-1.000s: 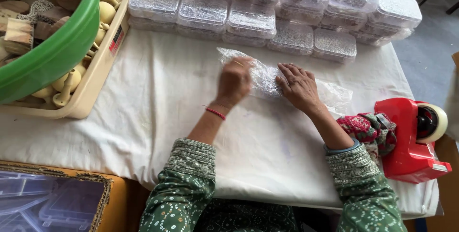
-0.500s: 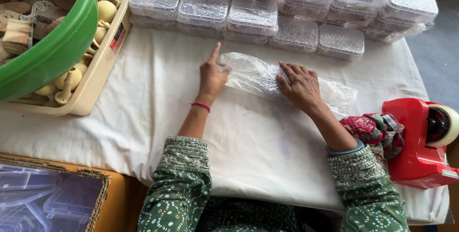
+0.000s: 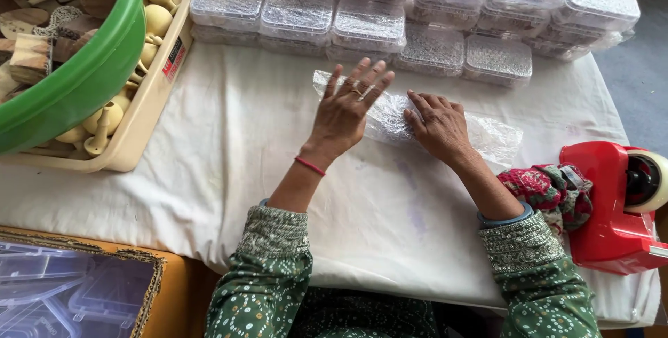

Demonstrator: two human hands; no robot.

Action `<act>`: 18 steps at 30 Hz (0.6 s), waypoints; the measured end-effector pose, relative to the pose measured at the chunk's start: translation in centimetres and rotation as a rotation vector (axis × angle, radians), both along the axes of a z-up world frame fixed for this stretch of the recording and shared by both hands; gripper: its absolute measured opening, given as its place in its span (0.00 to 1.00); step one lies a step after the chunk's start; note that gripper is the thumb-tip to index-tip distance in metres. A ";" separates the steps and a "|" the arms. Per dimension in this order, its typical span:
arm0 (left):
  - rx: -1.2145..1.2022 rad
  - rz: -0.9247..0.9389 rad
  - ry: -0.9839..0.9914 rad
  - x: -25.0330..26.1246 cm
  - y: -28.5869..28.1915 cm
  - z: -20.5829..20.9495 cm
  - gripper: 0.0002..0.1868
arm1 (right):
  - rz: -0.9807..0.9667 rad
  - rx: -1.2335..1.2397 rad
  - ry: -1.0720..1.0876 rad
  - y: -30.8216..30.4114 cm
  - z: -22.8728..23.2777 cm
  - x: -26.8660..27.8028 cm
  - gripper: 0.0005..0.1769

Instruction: The person wipes the inside of a small plastic container with a cloth, places two decorative metal objects inside, and closes the lid. They then wrap the container in bubble wrap and secure it with tape from a dispenser.

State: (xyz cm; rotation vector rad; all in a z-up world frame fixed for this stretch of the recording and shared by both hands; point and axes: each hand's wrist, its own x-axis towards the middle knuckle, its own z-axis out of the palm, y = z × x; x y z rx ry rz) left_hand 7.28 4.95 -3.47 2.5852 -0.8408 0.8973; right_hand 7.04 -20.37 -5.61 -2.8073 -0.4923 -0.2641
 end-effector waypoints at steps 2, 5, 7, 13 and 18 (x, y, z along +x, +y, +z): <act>0.106 0.022 0.010 0.3 -0.8 -1.4 0.47 | 0.001 -0.002 -0.004 0.1 -0.1 0.0 0.34; 0.099 0.021 0.032 1.7 -1.3 -3.4 0.45 | 0.001 -0.012 -0.018 -0.2 -0.5 0.3 0.33; -0.007 -0.038 -0.027 2.3 -1.4 -4.3 0.31 | 0.003 -0.013 -0.015 -0.1 -0.5 0.3 0.33; 0.002 -0.176 -0.047 0.6 -1.1 -2.9 0.08 | 0.020 0.005 0.005 0.1 0.2 0.0 0.32; 0.080 -0.158 -0.033 -0.7 -1.7 -3.2 0.05 | 0.065 0.054 -0.033 0.2 0.4 -0.1 0.31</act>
